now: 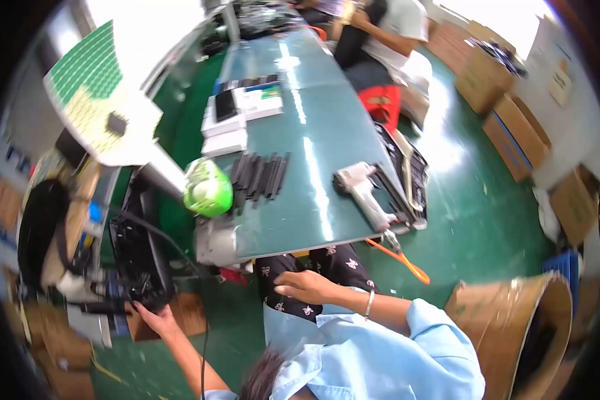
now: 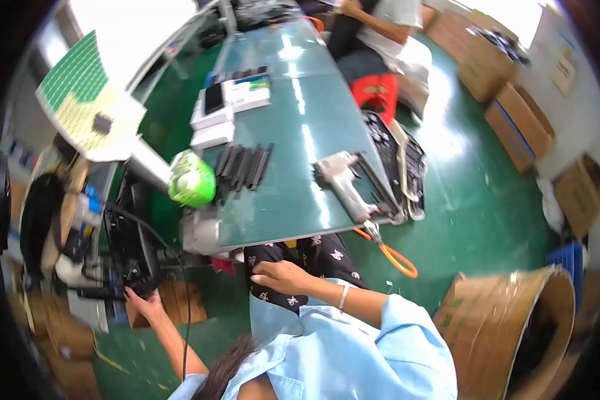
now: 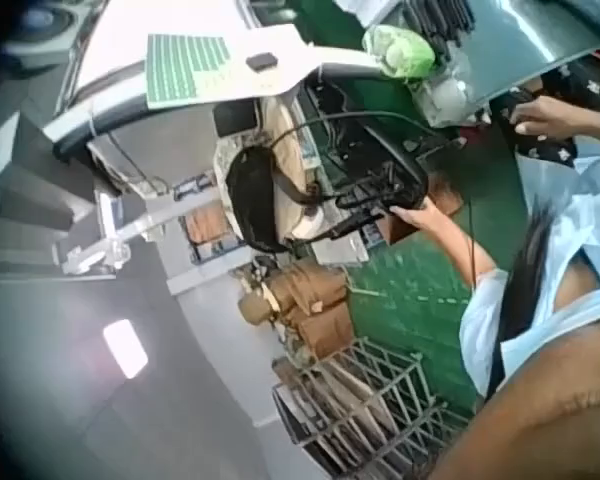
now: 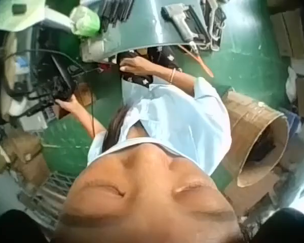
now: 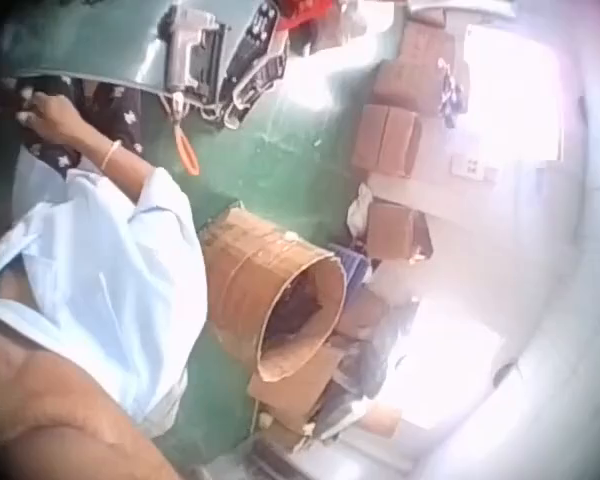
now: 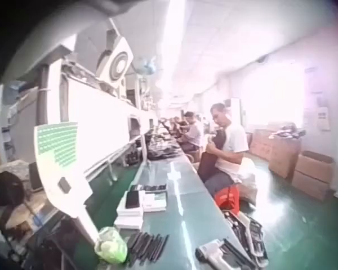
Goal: Assembling foam and plastic bases to manufacture vehicle seats.
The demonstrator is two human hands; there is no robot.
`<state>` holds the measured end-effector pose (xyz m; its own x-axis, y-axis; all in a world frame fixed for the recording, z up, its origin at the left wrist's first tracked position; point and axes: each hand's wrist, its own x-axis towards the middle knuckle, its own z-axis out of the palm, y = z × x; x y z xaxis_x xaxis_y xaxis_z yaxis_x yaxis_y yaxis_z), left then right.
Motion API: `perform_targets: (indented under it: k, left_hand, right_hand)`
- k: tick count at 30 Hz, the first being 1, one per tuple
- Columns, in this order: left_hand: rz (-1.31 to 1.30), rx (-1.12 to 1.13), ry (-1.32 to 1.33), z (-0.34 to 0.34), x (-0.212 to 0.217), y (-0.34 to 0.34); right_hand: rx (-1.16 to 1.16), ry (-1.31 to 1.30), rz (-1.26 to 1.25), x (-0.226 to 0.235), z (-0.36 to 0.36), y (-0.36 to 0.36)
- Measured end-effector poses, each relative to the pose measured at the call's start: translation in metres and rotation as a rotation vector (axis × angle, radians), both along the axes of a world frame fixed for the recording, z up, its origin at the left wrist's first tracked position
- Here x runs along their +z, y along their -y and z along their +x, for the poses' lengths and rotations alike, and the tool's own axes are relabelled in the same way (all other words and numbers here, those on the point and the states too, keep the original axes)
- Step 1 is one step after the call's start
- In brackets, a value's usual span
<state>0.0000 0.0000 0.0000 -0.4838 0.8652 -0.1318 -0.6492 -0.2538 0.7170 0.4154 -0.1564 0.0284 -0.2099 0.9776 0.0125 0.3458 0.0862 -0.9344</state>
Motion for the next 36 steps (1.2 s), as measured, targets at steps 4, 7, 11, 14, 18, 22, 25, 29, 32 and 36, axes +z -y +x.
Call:
perform_targets:
  k: [4,7,11,14,18,22,25,29,32,36]
  left_hand:
    - [-0.076,-0.083,-0.084,0.030,-0.001,-0.086]
    - [-0.267,0.052,-0.574,0.098,0.007,-0.125]
    - [-0.172,0.528,-1.378,0.078,-0.046,-0.178]
    - [-0.317,0.348,-1.320,0.088,-0.052,-0.200]
    - [-0.201,0.082,-1.285,0.146,-0.087,-0.151]
    - [-0.156,-0.113,-1.231,0.175,-0.111,-0.026]
    - [-0.097,-0.245,-1.202,0.201,-0.106,0.060]
    - [0.014,-0.445,-1.195,0.243,-0.087,0.128]
    - [0.456,-0.915,-1.264,0.316,-0.050,0.172]
    - [0.650,-1.306,-1.045,0.388,-0.026,0.194]
  right_hand:
    - [-0.381,0.030,-0.314,-0.030,0.041,0.086]
    - [-0.681,0.037,-0.456,-0.055,0.045,0.140]
    - [-0.861,0.048,-0.329,-0.056,0.035,0.154]
    - [-0.873,0.020,-0.281,-0.060,0.012,0.134]
    - [-0.952,0.018,-0.116,-0.071,0.000,0.154]
    - [-1.289,-0.025,-0.012,-0.075,0.011,0.208]
    - [-1.547,-0.119,-0.019,-0.088,0.035,0.246]
    - [-1.744,0.042,-0.174,-0.135,0.049,0.298]
    - [-1.948,0.038,-0.418,-0.217,0.010,0.359]
    - [-2.060,-0.158,-0.882,-0.256,-0.080,0.409]
